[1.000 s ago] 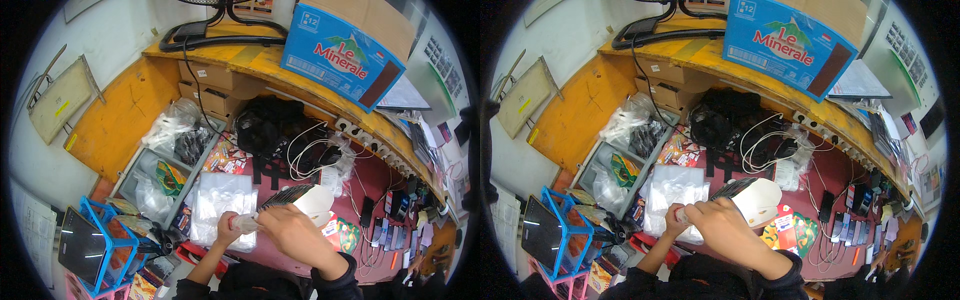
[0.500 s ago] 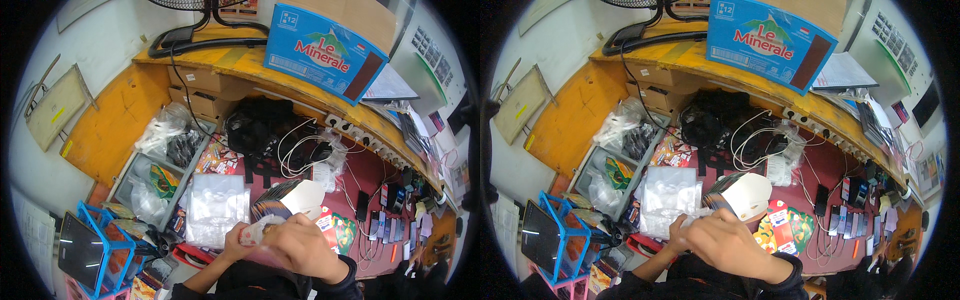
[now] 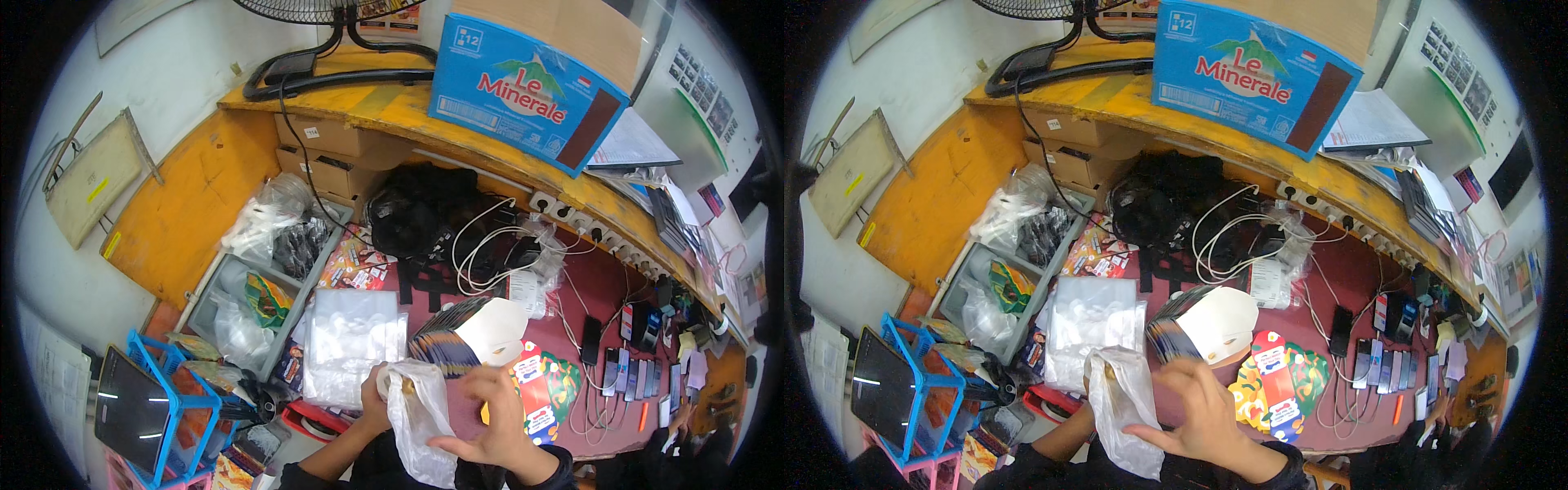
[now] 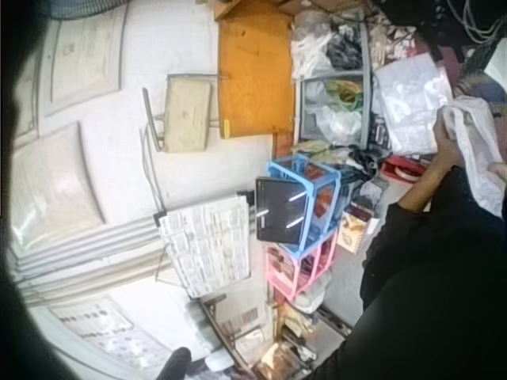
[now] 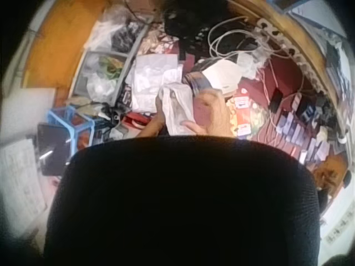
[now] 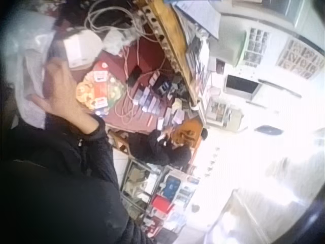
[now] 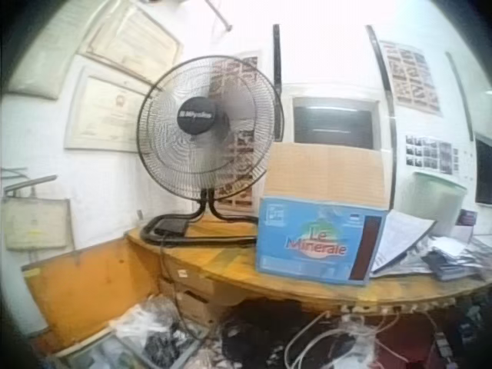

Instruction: The person folds flat, colorful printed paper pieces into small open-top boxes at a cluttered counter. They repeatedly fold edges, tuck flaps, and stack finished boxes. The person also briefly handles a small wrapped food item and places it into a plastic bag.

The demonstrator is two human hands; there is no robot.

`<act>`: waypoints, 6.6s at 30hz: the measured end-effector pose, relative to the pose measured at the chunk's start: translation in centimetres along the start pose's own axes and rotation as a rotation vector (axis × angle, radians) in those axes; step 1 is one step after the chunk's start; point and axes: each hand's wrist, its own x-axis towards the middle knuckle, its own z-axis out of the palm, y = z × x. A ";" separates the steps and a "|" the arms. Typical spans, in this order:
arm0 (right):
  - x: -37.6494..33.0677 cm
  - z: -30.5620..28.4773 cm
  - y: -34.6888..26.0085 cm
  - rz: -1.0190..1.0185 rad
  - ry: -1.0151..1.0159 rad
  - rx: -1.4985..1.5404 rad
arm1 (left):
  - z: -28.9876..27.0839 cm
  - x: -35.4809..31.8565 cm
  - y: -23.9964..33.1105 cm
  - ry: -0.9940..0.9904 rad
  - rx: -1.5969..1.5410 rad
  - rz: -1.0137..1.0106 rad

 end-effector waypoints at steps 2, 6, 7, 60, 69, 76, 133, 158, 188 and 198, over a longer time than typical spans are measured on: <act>0.4 0.1 0.0 -0.032 -0.009 -0.058 | 0.5 0.1 0.7 -0.035 0.070 0.091; 0.6 0.5 1.0 -0.053 -0.051 0.030 | 1.1 0.6 2.7 -0.158 0.286 0.477; 0.3 0.5 1.4 -0.028 -0.014 0.082 | 1.1 0.8 3.1 -0.194 0.283 0.489; -3.8 1.4 1.1 0.016 0.009 -0.357 | 6.1 0.7 4.3 -0.134 0.623 0.287; -4.8 2.3 1.4 -0.143 -0.253 -0.079 | 5.9 1.2 4.0 -0.127 0.458 0.241; -3.0 -0.8 2.1 0.303 0.197 0.210 | 5.7 2.4 4.7 -0.373 0.501 0.690; -5.1 1.4 5.6 -0.300 0.390 0.084 | 6.8 -0.9 2.8 -0.462 0.254 0.017; -7.0 -0.1 1.7 -0.452 0.255 -0.241 | 11.0 1.5 9.3 -0.393 0.420 0.910; -6.5 -1.6 0.4 -0.615 0.440 0.136 | 13.8 0.1 13.0 -0.737 0.261 0.908; -4.1 -2.7 0.1 -0.050 0.696 0.272 | 12.3 -0.4 9.7 -0.536 0.407 0.467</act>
